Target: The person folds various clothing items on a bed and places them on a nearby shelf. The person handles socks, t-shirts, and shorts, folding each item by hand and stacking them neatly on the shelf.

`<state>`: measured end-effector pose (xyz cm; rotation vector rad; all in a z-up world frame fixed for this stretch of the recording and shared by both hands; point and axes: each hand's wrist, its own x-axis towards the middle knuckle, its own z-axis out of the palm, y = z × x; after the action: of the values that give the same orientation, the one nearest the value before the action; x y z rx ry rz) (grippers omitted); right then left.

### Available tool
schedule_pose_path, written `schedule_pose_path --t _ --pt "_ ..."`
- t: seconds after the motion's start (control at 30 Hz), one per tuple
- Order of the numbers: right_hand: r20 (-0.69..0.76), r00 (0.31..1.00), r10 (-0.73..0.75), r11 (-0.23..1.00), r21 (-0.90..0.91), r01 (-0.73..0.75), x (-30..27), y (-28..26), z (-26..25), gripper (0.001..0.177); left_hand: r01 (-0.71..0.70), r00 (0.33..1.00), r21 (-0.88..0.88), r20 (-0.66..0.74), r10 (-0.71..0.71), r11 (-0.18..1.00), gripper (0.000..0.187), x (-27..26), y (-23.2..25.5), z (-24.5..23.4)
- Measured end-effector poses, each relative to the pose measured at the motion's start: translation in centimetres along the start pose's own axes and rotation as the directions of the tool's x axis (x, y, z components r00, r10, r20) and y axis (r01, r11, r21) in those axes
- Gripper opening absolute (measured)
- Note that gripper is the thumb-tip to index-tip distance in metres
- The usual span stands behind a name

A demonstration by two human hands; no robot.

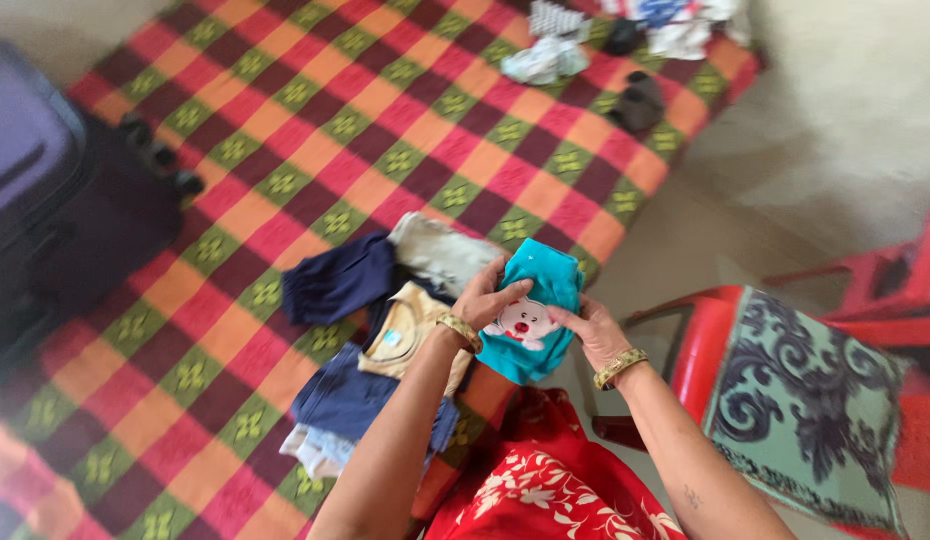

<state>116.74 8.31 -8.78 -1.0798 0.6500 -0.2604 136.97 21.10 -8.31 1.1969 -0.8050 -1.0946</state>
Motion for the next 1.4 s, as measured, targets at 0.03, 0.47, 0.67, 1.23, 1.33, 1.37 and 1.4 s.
schedule_pose_path --t 0.03,0.47,0.67,1.23,1.33,1.37,1.4 --pt "-0.051 0.998 -0.036 0.996 0.084 0.040 -0.7 -0.6 -0.6 0.039 -0.016 1.000 -0.038 0.019 0.016 0.999 0.040 0.7 0.4 1.3" --pt "-0.419 0.671 -0.612 0.697 -0.686 0.208 -23.7 -5.6 -16.7 0.111 -0.315 0.910 0.370 0.380 0.167 0.874 0.080 0.7 1.3 30.1" --pt "-0.525 0.507 -0.684 0.596 -0.802 -0.027 -37.2 -5.2 -22.0 0.124 -0.429 0.842 0.510 0.526 0.124 0.746 0.057 -0.8 -1.8 44.6" --pt "-0.894 0.004 -0.447 0.883 -0.442 -0.160 -64.3 1.1 -31.2 0.100 -0.482 0.234 0.037 0.968 0.087 0.875 0.088 -8.1 -7.1 76.9" --pt "-0.916 -0.047 -0.400 0.916 -0.401 0.024 -67.8 1.9 -34.8 0.100 -0.194 -0.008 0.043 0.999 -0.045 0.980 0.095 -7.5 -8.1 82.2" --pt "-0.916 -0.063 -0.396 0.914 -0.400 0.072 -69.0 2.0 -36.0 0.100 -0.271 -0.032 0.039 0.998 -0.049 0.962 0.092 -7.4 -8.3 84.0" --pt "-0.913 -0.079 -0.399 0.916 -0.402 0.018 -70.1 1.9 -37.2 0.102 -0.346 -0.052 0.035 0.997 -0.057 0.937 0.090 -7.2 -8.5 85.6"
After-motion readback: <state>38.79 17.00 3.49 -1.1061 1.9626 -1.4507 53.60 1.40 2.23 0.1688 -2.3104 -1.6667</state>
